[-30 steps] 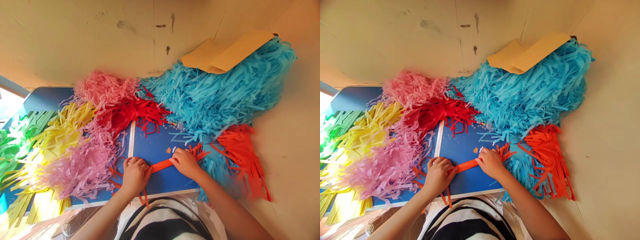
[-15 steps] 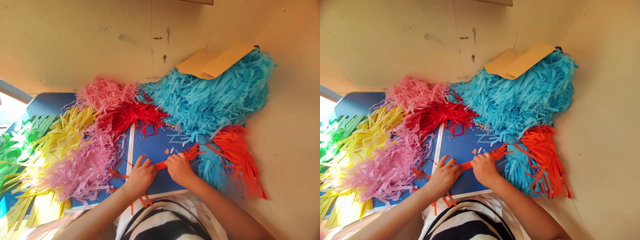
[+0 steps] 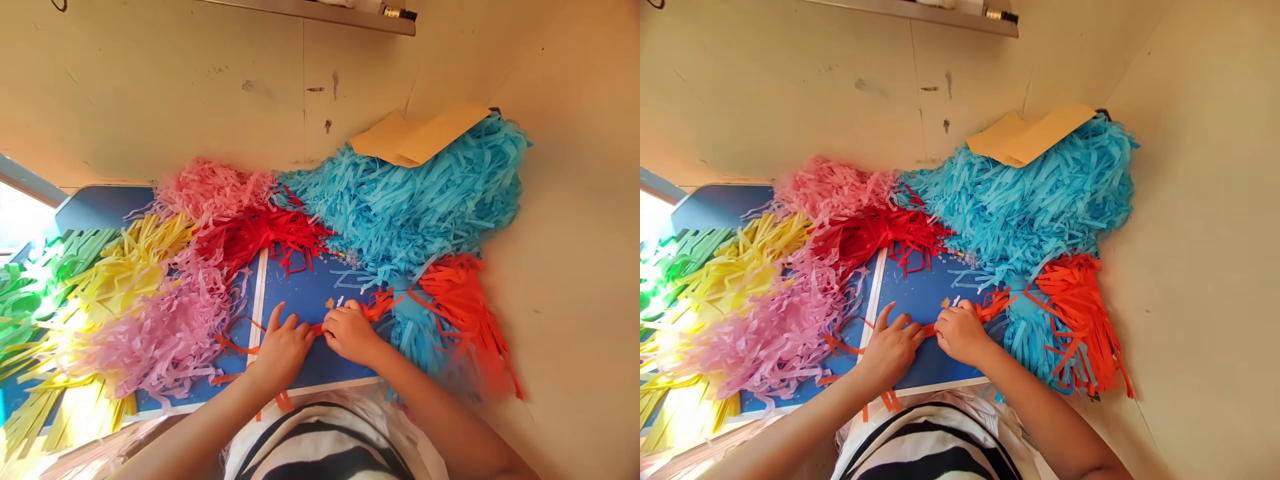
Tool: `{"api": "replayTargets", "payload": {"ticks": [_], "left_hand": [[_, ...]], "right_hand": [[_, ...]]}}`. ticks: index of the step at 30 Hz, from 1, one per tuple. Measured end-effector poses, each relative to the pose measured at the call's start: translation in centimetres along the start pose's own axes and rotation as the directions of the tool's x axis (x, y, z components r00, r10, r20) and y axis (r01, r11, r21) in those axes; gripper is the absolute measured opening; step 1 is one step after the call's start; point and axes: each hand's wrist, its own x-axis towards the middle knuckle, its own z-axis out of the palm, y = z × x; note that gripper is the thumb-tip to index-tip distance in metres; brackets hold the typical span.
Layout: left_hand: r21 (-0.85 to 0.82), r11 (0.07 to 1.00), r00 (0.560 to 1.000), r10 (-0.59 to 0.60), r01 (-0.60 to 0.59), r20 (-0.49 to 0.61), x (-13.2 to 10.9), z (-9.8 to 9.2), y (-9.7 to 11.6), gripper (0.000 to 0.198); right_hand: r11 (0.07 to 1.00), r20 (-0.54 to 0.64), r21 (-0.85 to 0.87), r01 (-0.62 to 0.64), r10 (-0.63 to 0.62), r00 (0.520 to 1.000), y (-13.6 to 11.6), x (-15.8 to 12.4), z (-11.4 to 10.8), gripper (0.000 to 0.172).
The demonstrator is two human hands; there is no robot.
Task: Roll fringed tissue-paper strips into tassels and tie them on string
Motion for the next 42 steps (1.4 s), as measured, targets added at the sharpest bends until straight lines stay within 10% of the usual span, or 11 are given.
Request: {"api": "replayTargets", "payload": {"ticks": [12, 23, 37, 42], "left_hand": [[-0.127, 0.984, 0.964, -0.147, 0.121, -0.22, -2.9, 0.8, -1.4, 0.023], [-0.301, 0.889, 0.925, -0.377, 0.346, -0.051, -3.8, 1.4, -3.1, 0.019], [-0.141, 0.928, 0.933, -0.324, 0.345, 0.155, -1.1, -0.5, -3.5, 0.014], [-0.031, 0.999, 0.999, -0.034, 0.033, -0.005, -1.0, -0.6, -2.9, 0.018]], "right_hand": [[1.0, -0.178, -0.001, -0.023, 0.023, 0.984, 1.8, -2.3, 0.5, 0.014], [0.943, -0.065, 0.21, -0.258, 0.277, 0.959, 2.6, -1.9, -0.1, 0.018], [0.942, -0.063, 0.084, -0.326, 0.332, 0.941, 1.9, -1.2, -0.4, 0.019], [0.996, -0.17, -0.089, -0.019, 0.004, 0.985, 0.9, -1.1, -0.7, 0.007]]}}
